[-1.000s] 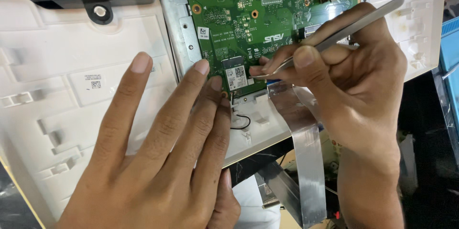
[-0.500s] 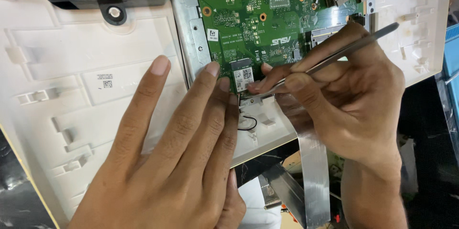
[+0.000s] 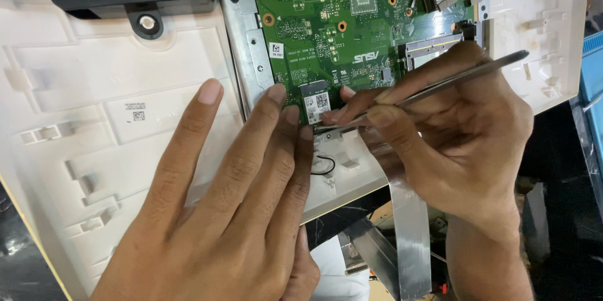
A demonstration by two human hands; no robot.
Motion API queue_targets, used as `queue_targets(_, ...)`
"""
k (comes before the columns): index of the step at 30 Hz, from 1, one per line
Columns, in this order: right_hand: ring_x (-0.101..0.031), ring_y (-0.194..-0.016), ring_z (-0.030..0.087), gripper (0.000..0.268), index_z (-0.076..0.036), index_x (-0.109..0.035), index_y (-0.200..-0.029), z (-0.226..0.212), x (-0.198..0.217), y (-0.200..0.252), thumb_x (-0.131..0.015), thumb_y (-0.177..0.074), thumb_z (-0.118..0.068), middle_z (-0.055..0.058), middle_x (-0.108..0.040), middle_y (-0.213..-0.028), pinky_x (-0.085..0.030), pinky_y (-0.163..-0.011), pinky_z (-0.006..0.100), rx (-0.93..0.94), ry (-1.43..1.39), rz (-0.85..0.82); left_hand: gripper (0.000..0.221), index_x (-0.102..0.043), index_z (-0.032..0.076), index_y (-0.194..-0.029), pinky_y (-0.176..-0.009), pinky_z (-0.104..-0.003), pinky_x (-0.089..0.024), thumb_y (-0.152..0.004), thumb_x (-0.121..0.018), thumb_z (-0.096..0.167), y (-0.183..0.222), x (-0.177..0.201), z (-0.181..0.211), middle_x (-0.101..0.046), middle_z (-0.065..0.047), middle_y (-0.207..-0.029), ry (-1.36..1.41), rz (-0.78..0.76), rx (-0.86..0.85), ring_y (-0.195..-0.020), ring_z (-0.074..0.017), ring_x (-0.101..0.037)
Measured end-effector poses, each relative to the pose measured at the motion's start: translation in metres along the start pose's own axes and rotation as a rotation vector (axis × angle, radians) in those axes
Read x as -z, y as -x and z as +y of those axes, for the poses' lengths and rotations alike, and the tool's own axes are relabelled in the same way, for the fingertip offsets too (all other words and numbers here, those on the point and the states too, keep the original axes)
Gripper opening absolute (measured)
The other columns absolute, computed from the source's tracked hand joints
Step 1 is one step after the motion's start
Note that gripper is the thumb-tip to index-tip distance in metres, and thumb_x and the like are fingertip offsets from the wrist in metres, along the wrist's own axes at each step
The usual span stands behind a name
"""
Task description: The person is repairing a laptop by removing the cooling fan, disconnecting cables, and removing the motherboard. They use a screwdriver and tweezers to carefully detach components and place them on the workbench.
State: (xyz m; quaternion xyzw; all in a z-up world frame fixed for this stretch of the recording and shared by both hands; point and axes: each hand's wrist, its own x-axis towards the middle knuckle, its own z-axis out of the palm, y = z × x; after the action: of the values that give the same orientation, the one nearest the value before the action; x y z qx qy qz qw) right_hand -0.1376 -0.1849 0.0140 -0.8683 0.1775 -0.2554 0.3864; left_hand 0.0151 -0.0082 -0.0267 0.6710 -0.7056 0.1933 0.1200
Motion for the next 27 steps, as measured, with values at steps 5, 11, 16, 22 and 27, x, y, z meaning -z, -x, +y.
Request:
queue_targets(5,-0.093,-0.096,0.038,0.01,0.016,-0.055,-0.113,-0.001,0.003,0.0,-0.063,-0.11,0.013,0.032,-0.082,-0.104,-0.085,-0.102,0.047,0.007,0.018,-0.016,0.065,-0.088,0.005,-0.135,-0.139,-0.057,-0.038,-0.106,-0.042,0.042,-0.002,0.0,0.0,-0.087,-0.013,-0.14,0.0,0.007,-0.003,-0.158,-0.0327,-0.068)
queue_targets(11,-0.092,-0.095,0.039,0.007,0.017,-0.056,-0.109,-0.003,0.002,0.0,-0.063,-0.109,0.014,0.032,-0.082,-0.099,-0.084,-0.104,0.05,0.003,0.019,-0.004,0.066,-0.088,0.005,-0.136,-0.139,-0.056,-0.038,-0.106,-0.042,0.041,-0.002,0.002,0.0,-0.087,-0.013,-0.141,-0.003,0.011,-0.005,-0.158,-0.0326,-0.068)
queue_targets(16,-0.094,-0.103,0.04,0.014,0.009,-0.051,-0.117,0.003,0.004,0.005,-0.062,-0.111,0.014,0.033,-0.082,-0.102,-0.085,-0.108,0.049,0.011,-0.042,-0.017,0.066,-0.088,0.005,-0.136,-0.139,-0.056,-0.039,-0.106,-0.041,0.041,-0.003,0.003,0.001,-0.087,-0.013,-0.142,-0.005,0.014,-0.009,-0.157,-0.0325,-0.068)
queue_targets(22,-0.094,-0.1,0.025,0.016,0.007,-0.057,-0.117,0.003,0.007,0.008,-0.071,-0.111,0.004,0.022,-0.087,-0.108,-0.064,-0.053,0.017,0.03,0.156,-0.009,0.066,-0.088,0.005,-0.137,-0.139,-0.055,-0.039,-0.106,-0.041,0.04,-0.004,0.007,0.002,-0.087,-0.014,-0.143,-0.008,0.013,-0.009,-0.157,-0.0324,-0.068)
queue_targets(27,-0.093,-0.095,0.03,0.01,0.014,-0.064,-0.111,-0.005,0.006,0.002,-0.073,-0.106,0.012,0.027,-0.086,-0.105,-0.079,-0.072,0.031,-0.032,0.081,0.001,0.066,-0.088,0.005,-0.137,-0.139,-0.055,-0.039,-0.106,-0.04,0.039,-0.004,0.014,0.0,-0.087,-0.014,-0.144,-0.021,0.022,-0.015,-0.156,-0.0322,-0.068)
